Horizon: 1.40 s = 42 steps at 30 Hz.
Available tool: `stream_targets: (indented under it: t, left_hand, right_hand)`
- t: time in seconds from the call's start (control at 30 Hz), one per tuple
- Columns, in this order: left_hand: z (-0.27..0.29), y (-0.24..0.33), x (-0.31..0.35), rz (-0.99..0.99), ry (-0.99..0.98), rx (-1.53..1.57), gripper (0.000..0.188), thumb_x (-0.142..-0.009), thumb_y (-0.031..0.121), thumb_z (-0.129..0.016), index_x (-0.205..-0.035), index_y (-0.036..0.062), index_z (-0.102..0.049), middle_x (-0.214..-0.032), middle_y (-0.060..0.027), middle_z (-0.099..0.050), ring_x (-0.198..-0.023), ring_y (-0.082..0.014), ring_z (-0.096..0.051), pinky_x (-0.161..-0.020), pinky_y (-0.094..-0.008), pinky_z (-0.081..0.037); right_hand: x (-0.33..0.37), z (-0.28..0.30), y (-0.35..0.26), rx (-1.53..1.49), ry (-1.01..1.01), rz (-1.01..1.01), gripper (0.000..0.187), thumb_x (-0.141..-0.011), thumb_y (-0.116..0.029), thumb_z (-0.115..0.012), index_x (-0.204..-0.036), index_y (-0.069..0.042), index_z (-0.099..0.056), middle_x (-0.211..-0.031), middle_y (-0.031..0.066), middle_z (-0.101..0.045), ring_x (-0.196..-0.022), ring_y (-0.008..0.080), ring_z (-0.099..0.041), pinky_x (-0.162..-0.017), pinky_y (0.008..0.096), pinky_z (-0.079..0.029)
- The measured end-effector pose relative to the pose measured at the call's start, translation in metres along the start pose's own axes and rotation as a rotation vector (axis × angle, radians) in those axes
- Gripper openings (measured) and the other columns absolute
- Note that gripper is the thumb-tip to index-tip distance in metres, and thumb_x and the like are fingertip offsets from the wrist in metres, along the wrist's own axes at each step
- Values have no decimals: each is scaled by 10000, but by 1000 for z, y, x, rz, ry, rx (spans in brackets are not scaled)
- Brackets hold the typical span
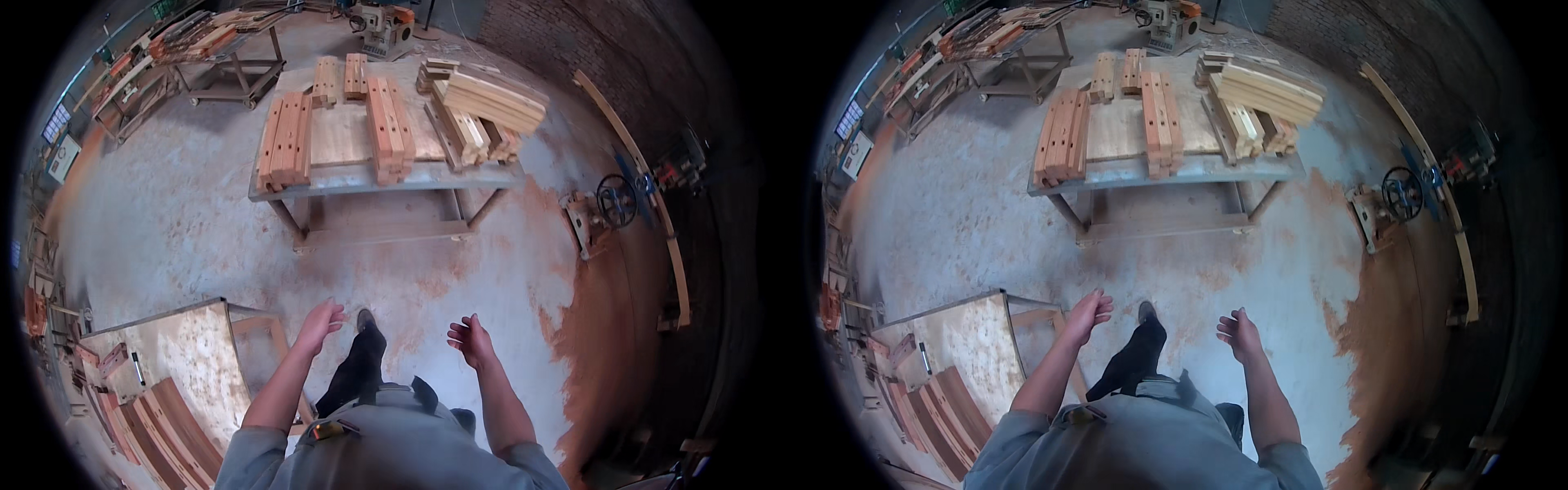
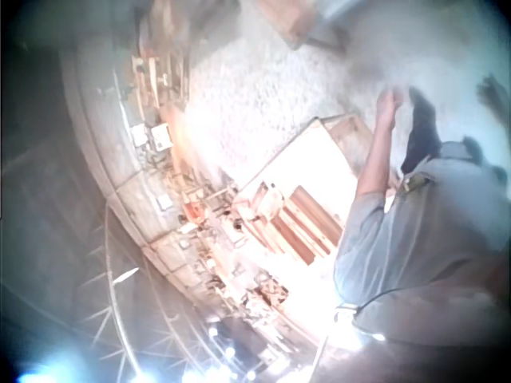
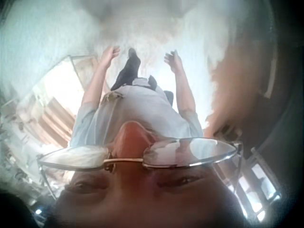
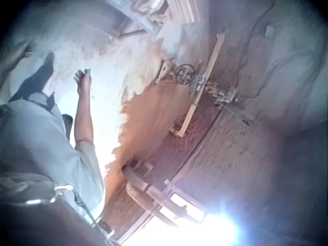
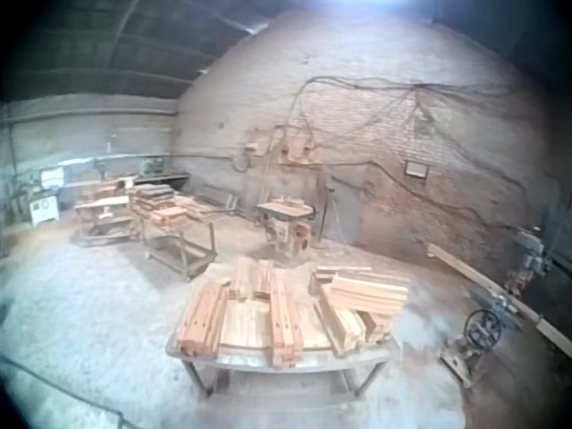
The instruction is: The person picks up multiple pre-drilled wooden planks from a pile and stacks them neatly on a workbench. The person repeatedly lifts, aligns, and places the planks into organized stacks, then moves the workbench to another location in the workshop.
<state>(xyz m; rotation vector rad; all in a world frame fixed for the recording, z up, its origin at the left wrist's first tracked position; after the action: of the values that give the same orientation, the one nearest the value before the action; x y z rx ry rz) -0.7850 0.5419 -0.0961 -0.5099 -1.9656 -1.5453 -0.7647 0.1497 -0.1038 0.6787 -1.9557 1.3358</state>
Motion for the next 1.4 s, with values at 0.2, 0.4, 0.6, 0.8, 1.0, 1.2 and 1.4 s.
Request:
stream_targets:
  t: [0.2,0.4,0.6,0.8,1.0,1.2,1.4]
  left_hand:
    - [-45,156,-147,-93,-19,-40,587,-965,490,-397,-1334,34,-412,-1313,-107,-494,-1152,-193,-493,-896,-330,-438]
    - [-66,259,-255,-119,24,31,672,-953,528,-395,-1396,26,-336,-1399,-124,-422,-1255,-221,-423,-978,-354,-388]
    - [-103,322,-349,-108,106,109,694,-957,538,-363,-1418,21,-306,-1432,-129,-384,-1314,-230,-365,-1044,-379,-325]
    - [-126,346,-459,-66,21,296,674,-975,510,-323,-1445,32,-260,-1482,-120,-312,-1355,-233,-302,-1103,-390,-239]
    - [-156,397,-485,-46,-30,564,612,-994,493,-277,-1386,34,-379,-1310,-97,-514,-1160,-200,-521,-978,-342,-425]
    - [-143,409,-520,-52,-46,570,627,-990,508,-281,-1383,30,-381,-1307,-112,-508,-1176,-198,-504,-989,-339,-416]
    - [-127,385,-545,-58,-105,587,702,-978,540,-286,-1435,7,-278,-1427,-158,-373,-1302,-238,-370,-1073,-350,-309]
  right_hand:
    - [-113,-76,-126,25,-46,53,606,-967,-514,-361,-1343,-39,-345,-1111,153,-564,-925,245,-577,-782,403,-493]
    - [-217,-178,-241,89,-200,105,560,-969,-515,-365,-1295,-64,-430,-1139,85,-567,-976,194,-561,-839,354,-458]
    - [-326,-267,-346,271,-306,152,795,-935,-625,-289,-1460,-33,-206,-1459,164,-330,-1299,262,-371,-1052,400,-306]
    - [-416,-337,-407,314,-358,18,829,-912,-627,-350,-1458,-20,-208,-1512,164,-234,-1390,254,-238,-1109,380,-215]
    - [-469,-393,-429,218,-476,30,750,-961,-585,-229,-1448,-14,-230,-1483,148,-285,-1370,253,-267,-1128,394,-211]
    - [-470,-426,-440,128,-433,-145,735,-943,-609,-272,-1372,-21,-378,-1333,157,-481,-1208,267,-492,-1007,418,-408]
    - [-471,-441,-432,104,-288,-171,713,-936,-621,-272,-1334,-51,-429,-1201,155,-578,-1048,286,-607,-876,425,-518]
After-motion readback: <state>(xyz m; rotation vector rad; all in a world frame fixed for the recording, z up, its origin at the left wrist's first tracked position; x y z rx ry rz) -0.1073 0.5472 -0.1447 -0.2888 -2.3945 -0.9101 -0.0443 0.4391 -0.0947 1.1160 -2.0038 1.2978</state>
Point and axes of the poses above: each hand's wrist, its own x-axis away from the middle knuckle, its own z-axis out of the back of the hand, y = z × x, the point moved 6 cm from there along -x, towards the middle knuckle
